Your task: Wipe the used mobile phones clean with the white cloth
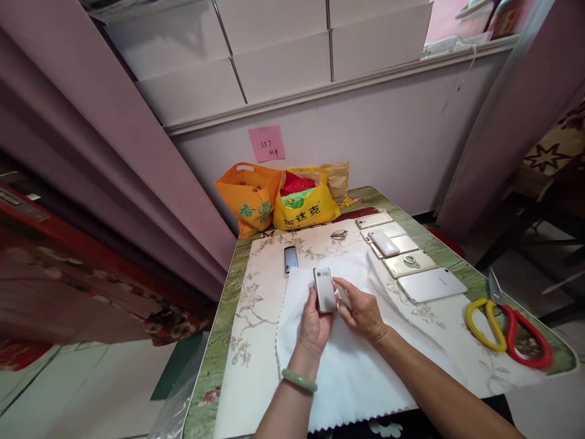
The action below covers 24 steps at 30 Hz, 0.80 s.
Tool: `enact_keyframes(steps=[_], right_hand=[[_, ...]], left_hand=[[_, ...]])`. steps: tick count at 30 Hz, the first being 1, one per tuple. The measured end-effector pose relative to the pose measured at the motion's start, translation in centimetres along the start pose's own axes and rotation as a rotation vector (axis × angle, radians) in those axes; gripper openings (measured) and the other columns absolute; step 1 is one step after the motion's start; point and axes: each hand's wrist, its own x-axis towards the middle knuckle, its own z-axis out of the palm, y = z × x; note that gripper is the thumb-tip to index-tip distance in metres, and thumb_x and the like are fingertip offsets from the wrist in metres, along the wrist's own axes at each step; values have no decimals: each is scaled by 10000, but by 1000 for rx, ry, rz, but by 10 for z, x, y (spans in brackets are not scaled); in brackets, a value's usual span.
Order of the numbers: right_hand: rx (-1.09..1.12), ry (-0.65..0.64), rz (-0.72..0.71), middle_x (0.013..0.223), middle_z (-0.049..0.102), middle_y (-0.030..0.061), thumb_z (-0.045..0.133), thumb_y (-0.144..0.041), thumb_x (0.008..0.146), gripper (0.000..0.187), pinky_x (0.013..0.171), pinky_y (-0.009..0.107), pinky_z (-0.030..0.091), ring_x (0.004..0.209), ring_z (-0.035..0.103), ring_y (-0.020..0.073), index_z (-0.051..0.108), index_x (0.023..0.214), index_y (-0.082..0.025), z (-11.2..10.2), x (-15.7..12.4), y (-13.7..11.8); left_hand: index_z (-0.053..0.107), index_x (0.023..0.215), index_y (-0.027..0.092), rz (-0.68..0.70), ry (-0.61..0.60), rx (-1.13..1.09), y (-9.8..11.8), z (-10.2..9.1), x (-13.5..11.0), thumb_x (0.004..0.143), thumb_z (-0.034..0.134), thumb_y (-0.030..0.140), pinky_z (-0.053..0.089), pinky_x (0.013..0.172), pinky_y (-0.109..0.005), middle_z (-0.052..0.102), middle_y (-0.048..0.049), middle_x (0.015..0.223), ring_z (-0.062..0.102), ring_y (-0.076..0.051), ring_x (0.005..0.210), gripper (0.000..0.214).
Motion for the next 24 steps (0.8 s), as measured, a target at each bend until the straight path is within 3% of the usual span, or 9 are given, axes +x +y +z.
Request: enact_keyframes(steps=[4,9,15,19,24], right_hand=[[29,-85,-30,1269,631,73,481,-191,821,503,779,287,544,966,682,200,463,1323,-211,1,-2,-2],[6,-86,-22,1238,646,83,460,-199,848,553,758,291,547,901,686,188,398,1397,-211,1,-3,-3],[14,-83,-92,1265,633,88,475,-178,829,508,757,283,544,971,679,199,444,1336,-206,1,-3,-4],[-2,-65,-32,1230,649,82,470,-194,854,524,757,272,535,933,684,189,416,1375,-206,1,-3,-4],[-50,-1,50,1033,711,51,464,-222,867,407,663,255,517,764,690,176,500,1272,-196,1,-1,-2]], left_hand=[[667,1127,143,-5,42,-41,2,1,3,903,546,303,517,918,-318,691,-111,1139,651,-209,1034,301],[665,1109,147,-14,49,-25,2,-1,5,894,551,261,533,874,-313,710,-100,1069,669,-201,975,269],[655,1102,143,-26,37,-41,2,-2,5,896,549,279,519,905,-335,700,-117,1084,651,-219,1034,269],[661,1074,159,-4,22,-37,3,1,2,874,585,228,534,829,-301,717,-79,1001,676,-182,904,224],[666,1084,171,-20,-51,17,7,4,-3,831,600,186,525,835,-340,716,-80,1020,677,-217,927,262]])
